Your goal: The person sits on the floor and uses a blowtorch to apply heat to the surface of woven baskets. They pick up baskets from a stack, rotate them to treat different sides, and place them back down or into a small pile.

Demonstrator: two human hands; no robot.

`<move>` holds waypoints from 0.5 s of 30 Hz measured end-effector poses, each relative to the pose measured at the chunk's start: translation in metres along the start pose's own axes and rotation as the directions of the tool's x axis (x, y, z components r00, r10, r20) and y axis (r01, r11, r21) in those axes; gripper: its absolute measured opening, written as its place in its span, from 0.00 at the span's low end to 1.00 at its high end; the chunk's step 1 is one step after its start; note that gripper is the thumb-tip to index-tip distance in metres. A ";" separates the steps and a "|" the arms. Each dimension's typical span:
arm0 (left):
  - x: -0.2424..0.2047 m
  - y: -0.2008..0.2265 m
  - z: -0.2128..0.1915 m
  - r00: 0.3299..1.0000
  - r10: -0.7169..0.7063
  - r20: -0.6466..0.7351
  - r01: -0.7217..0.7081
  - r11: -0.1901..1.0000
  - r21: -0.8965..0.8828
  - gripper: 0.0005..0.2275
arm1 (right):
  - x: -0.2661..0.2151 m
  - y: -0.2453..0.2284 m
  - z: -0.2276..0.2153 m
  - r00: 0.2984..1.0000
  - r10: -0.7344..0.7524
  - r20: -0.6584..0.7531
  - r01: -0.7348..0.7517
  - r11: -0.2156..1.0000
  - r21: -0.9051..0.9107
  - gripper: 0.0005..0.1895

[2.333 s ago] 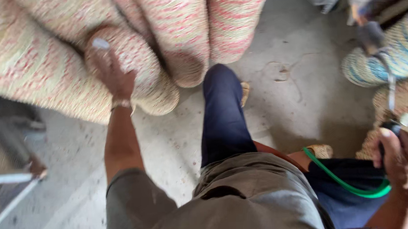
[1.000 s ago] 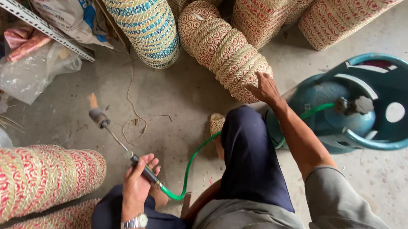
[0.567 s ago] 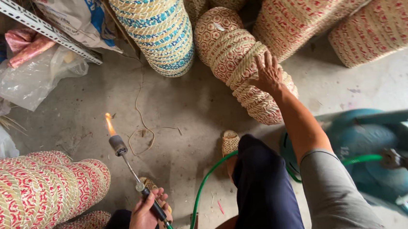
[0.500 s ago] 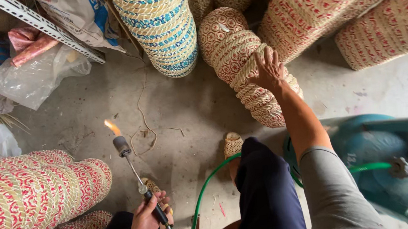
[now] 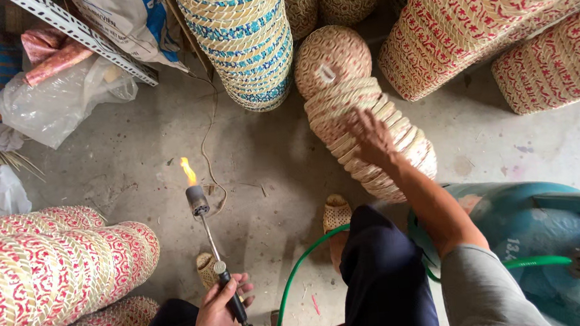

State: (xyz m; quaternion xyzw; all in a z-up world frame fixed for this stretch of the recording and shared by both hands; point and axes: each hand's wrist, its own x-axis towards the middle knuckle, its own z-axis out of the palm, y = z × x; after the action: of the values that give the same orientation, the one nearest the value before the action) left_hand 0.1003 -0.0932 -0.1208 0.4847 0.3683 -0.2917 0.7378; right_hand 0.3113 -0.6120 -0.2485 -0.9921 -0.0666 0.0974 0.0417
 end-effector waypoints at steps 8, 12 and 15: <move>-0.006 0.001 0.009 0.998 0.042 0.049 -0.042 0.999 -0.001 0.11 | -0.058 -0.089 0.020 0.849 -0.305 0.432 -0.051 0.766 0.641 0.33; -0.017 0.005 0.023 0.992 0.100 0.078 -0.095 0.993 -0.071 0.09 | -0.053 -0.091 -0.043 0.881 -0.429 0.199 0.211 0.734 0.646 0.27; -0.032 0.007 0.041 0.973 0.206 0.103 -0.199 0.977 -0.072 0.10 | -0.069 -0.116 -0.111 0.830 -0.502 0.244 0.207 0.683 0.701 0.39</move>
State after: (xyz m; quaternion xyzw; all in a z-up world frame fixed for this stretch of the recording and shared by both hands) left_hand 0.0991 -0.1260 -0.0805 0.4802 0.2845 -0.2300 0.7972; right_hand 0.2514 -0.5145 -0.1157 -0.8367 -0.2317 0.3135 0.3847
